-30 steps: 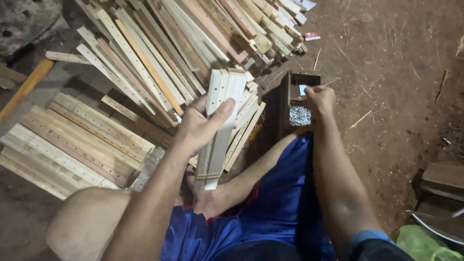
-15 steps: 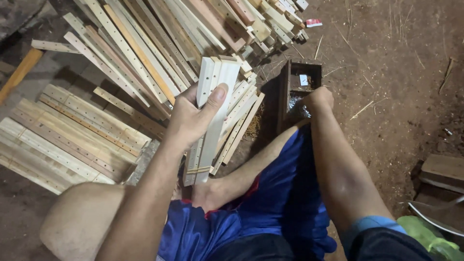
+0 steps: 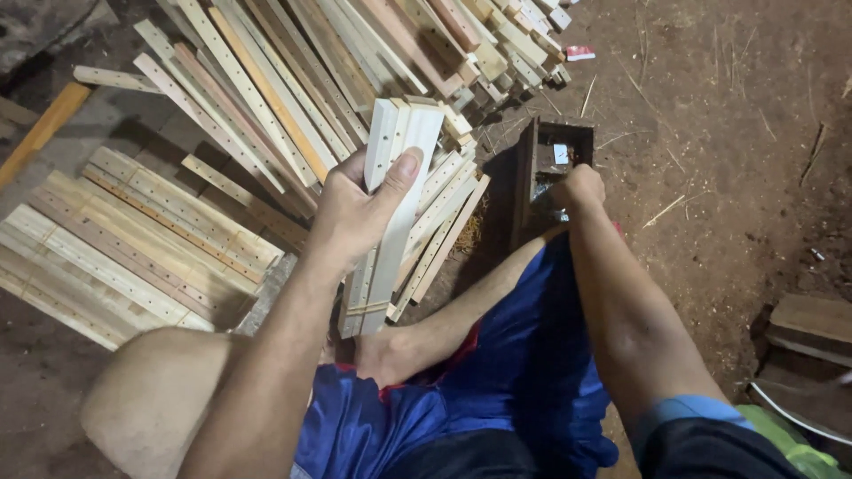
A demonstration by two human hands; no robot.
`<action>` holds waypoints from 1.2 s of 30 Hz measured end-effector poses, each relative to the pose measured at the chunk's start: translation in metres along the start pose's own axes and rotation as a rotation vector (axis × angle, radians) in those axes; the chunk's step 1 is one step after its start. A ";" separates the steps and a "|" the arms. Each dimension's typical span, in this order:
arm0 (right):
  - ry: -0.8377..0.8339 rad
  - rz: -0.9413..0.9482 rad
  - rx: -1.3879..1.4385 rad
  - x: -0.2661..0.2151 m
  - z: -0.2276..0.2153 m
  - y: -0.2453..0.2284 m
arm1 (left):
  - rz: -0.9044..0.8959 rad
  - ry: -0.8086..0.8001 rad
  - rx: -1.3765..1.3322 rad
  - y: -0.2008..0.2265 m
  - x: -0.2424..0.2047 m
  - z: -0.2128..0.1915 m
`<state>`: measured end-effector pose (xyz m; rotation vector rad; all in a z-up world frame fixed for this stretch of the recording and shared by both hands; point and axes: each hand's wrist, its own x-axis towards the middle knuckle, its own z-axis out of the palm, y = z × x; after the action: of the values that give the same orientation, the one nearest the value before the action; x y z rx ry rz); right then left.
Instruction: Bundling thin wooden slats together using rubber bands in a workshop environment.
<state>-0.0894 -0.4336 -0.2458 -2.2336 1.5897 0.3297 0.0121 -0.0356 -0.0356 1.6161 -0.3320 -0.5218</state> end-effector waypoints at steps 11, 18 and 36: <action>0.052 -0.072 0.585 -0.012 -0.003 0.026 | -0.033 0.009 -0.005 0.006 -0.003 -0.010; -0.126 -0.268 0.927 -0.099 -0.039 -0.026 | -0.124 -0.101 -0.032 0.012 -0.004 -0.009; -0.654 -0.782 1.147 -0.252 -0.065 -0.118 | -0.136 -0.211 -0.253 -0.009 0.001 -0.020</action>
<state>-0.0642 -0.2126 -0.0665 -1.3930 0.2856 -0.0885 0.0224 -0.0181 -0.0436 1.3468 -0.3003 -0.8089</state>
